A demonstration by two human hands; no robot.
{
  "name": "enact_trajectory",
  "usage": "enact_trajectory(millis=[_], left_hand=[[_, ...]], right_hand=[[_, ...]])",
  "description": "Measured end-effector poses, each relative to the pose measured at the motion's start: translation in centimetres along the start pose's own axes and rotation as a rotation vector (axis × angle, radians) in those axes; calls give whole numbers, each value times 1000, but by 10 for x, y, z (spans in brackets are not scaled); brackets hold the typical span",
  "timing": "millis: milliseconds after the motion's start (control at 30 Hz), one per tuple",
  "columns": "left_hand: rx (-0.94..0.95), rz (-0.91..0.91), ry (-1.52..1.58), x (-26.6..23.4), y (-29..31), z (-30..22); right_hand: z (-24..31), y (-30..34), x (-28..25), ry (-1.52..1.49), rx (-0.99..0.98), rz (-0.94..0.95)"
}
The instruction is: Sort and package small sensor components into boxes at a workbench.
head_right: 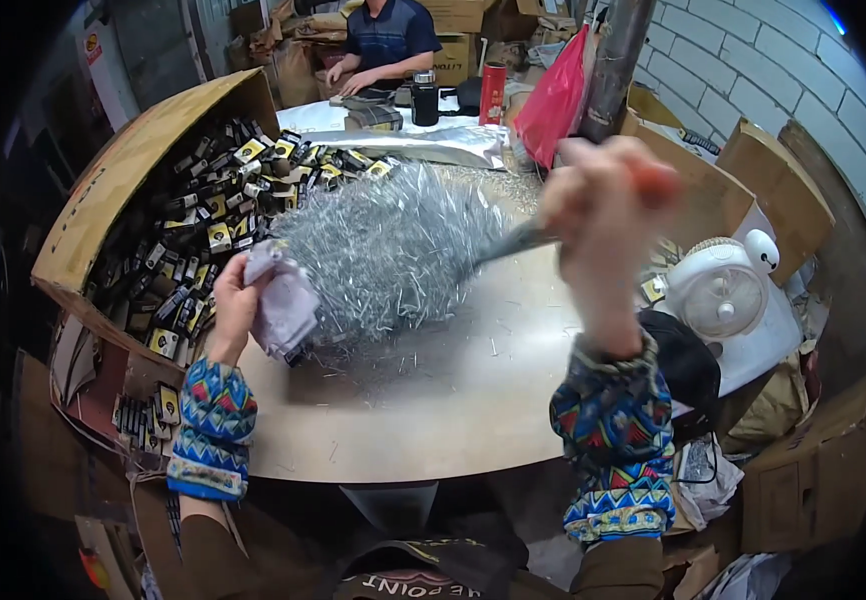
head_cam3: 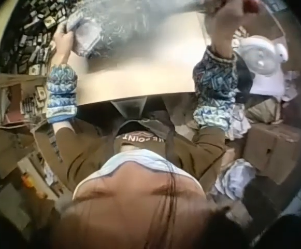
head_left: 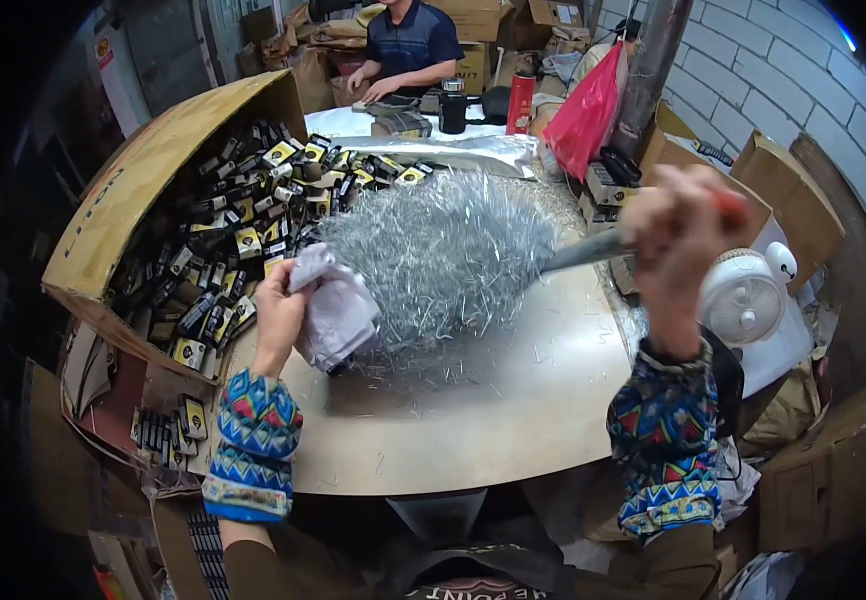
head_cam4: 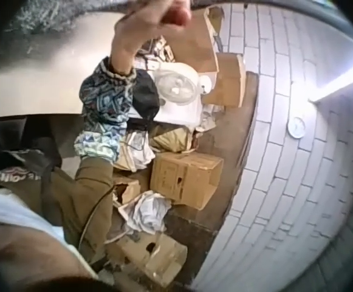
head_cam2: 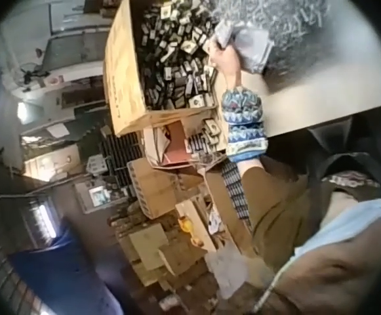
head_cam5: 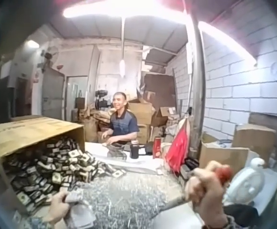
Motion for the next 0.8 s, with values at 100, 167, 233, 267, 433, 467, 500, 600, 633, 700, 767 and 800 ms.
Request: enact_trajectory(millis=[100, 167, 233, 267, 433, 467, 500, 600, 633, 700, 767, 800], left_hand=[[65, 15, -142, -4, 10, 31], [-251, 156, 87, 18, 23, 19], [17, 342, -205, 20, 29, 28], [67, 426, -193, 26, 36, 33], [481, 548, -991, 43, 54, 10], [509, 593, -1117, 47, 55, 8], [561, 586, -1132, 44, 53, 10], [547, 488, -1085, 32, 37, 19], [482, 345, -905, 33, 29, 29], [173, 292, -703, 39, 22, 43], [82, 293, -636, 47, 9, 51], [146, 284, -653, 48, 3, 53]], right_hand=[[-52, 20, -5, 242, 89, 165], [-58, 25, -15, 261, 126, 220], [-58, 31, -11, 262, 154, 253], [-58, 33, -10, 255, 163, 258], [-61, 34, -15, 242, 222, 287], [-59, 34, -18, 247, 220, 287], [-59, 34, -19, 245, 225, 290], [-57, 33, -18, 222, 263, 289], [-58, 32, -19, 213, 300, 276], [-61, 30, -25, 160, 316, 252], [-62, 26, -29, 120, 339, 216], [-61, 25, -30, 117, 338, 219]])
Point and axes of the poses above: each hand's wrist, its own y-axis away from the middle knuckle, its own x-axis out of the palm, z = x × y, the point moved 2 cm from there along -y, towards the middle knuckle, and after that the axes turned 10 degrees about -y, right-handed, at the moved point
